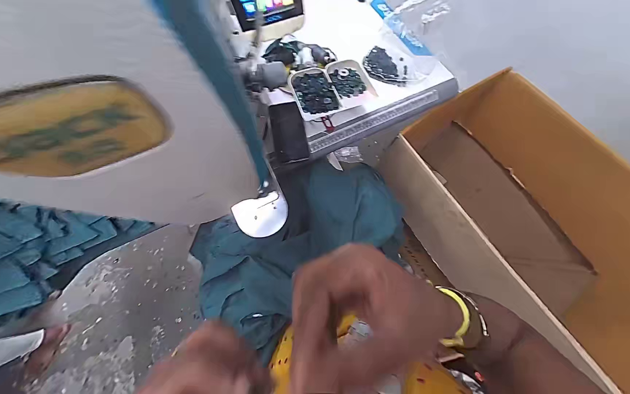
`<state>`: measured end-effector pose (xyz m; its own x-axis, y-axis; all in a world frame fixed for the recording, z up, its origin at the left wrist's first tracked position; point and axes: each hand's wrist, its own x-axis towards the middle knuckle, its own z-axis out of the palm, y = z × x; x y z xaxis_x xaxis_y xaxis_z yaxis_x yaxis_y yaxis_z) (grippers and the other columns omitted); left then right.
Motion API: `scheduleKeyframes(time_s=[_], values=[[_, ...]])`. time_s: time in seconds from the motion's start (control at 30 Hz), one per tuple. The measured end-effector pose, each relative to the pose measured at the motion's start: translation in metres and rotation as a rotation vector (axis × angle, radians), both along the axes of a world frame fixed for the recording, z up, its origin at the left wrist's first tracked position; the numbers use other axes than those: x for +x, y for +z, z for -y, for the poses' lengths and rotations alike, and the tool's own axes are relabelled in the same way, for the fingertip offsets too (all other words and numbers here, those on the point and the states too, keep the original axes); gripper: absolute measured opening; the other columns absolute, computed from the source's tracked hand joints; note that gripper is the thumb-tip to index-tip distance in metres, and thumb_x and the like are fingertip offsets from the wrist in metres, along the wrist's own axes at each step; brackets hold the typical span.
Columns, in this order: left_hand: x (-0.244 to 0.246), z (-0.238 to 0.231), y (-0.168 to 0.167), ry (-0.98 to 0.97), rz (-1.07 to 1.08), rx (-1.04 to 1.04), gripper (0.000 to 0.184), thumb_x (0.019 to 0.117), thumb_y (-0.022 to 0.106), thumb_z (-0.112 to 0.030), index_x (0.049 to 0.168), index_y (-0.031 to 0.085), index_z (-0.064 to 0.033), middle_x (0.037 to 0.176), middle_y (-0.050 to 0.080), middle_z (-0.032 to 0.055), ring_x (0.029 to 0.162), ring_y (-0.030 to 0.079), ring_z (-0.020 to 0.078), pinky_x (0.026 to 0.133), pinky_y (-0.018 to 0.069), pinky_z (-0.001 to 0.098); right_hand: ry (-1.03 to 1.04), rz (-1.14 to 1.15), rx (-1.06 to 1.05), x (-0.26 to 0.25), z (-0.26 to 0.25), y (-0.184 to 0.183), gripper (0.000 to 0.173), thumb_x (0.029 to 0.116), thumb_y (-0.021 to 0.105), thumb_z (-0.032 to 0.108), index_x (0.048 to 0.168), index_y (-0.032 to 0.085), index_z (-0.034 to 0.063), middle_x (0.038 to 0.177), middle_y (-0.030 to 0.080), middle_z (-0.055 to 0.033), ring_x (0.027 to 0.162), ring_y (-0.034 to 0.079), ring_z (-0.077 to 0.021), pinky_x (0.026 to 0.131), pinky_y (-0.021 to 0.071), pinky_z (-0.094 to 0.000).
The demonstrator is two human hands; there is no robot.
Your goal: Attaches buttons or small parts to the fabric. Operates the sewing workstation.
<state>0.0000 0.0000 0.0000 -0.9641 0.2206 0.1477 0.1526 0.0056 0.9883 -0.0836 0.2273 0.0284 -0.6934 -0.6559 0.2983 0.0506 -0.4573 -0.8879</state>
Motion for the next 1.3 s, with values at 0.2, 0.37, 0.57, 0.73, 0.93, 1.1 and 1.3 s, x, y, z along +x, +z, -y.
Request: scheduleKeyframes(time_s=[0.2,0.37,0.57,0.73,0.93,1.1,1.3], values=[[0.002,-0.005,-0.095,0.35,0.525,0.308,0.013,0.0926,0.068,-0.012,0.105,0.068,-0.0135,0.091,0.073,-0.0026,0.076,0.073,0.0113,0.075,0.0639,0.0313,-0.045,0.487,0.424,-0.021,0.024,-0.092,0.008,0.0972,0.065,0.004,0.102,0.07,0.0011,0.084,0.07,0.0045,0.064,0.063,-0.0018,0.062,0.0577,-0.0212],[0.006,-0.006,-0.097,0.392,0.559,0.38,0.013,0.0951,0.061,-0.005,0.106,0.066,-0.009,0.091,0.072,-0.001,0.077,0.072,0.0115,0.077,0.0636,0.0309,-0.087,0.515,0.447,-0.017,0.036,-0.104,0.006,0.097,0.065,0.004,0.099,0.07,0.004,0.081,0.068,0.0064,0.061,0.059,0.0005,0.058,0.0533,-0.0174],[0.007,-0.008,-0.092,0.394,0.578,0.394,0.014,0.0944,0.06,-0.003,0.105,0.066,-0.0086,0.089,0.072,-0.0014,0.076,0.072,0.0106,0.075,0.0636,0.0296,-0.09,0.481,0.421,-0.014,0.038,-0.103,0.007,0.0963,0.066,0.005,0.099,0.072,0.005,0.077,0.068,0.008,0.057,0.055,0.0031,0.054,0.0482,-0.0141],[0.006,-0.011,-0.089,0.385,0.579,0.415,0.013,0.0931,0.063,-0.004,0.104,0.068,-0.0083,0.089,0.073,-0.0006,0.075,0.072,0.0108,0.076,0.0634,0.0298,-0.098,0.476,0.409,-0.012,0.036,-0.103,0.007,0.0959,0.067,0.006,0.098,0.073,0.0051,0.077,0.068,0.0077,0.057,0.055,0.0036,0.054,0.0468,-0.0133],[0.004,-0.015,-0.078,0.372,0.54,0.449,0.009,0.0913,0.068,-0.006,0.099,0.071,-0.0109,0.088,0.074,-0.0005,0.076,0.072,0.01,0.075,0.0628,0.0283,-0.097,0.477,0.406,-0.011,0.035,-0.099,0.007,0.0958,0.066,0.006,0.098,0.072,0.0057,0.08,0.069,0.0073,0.061,0.06,0.0014,0.059,0.0531,-0.016],[-0.001,-0.02,-0.067,0.368,0.52,0.557,0.008,0.0919,0.07,-0.006,0.099,0.068,-0.0093,0.093,0.075,0.0051,0.081,0.075,0.0157,0.078,0.0646,0.0325,-0.027,0.427,0.314,-0.01,0.035,-0.098,0.007,0.0962,0.061,0.004,0.099,0.068,0.004,0.093,0.071,0.0031,0.081,0.07,-0.0049,0.075,0.0609,-0.0241],[-0.005,-0.023,-0.064,0.401,0.497,0.517,0.008,0.0931,0.066,-0.002,0.099,0.066,-0.0082,0.094,0.075,0.0049,0.081,0.076,0.016,0.078,0.0647,0.0327,-0.018,0.387,0.267,-0.011,0.034,-0.101,0.006,0.0955,0.06,0.002,0.098,0.065,0.0045,0.099,0.07,0.0017,0.085,0.069,-0.0054,0.077,0.0608,-0.0243]])
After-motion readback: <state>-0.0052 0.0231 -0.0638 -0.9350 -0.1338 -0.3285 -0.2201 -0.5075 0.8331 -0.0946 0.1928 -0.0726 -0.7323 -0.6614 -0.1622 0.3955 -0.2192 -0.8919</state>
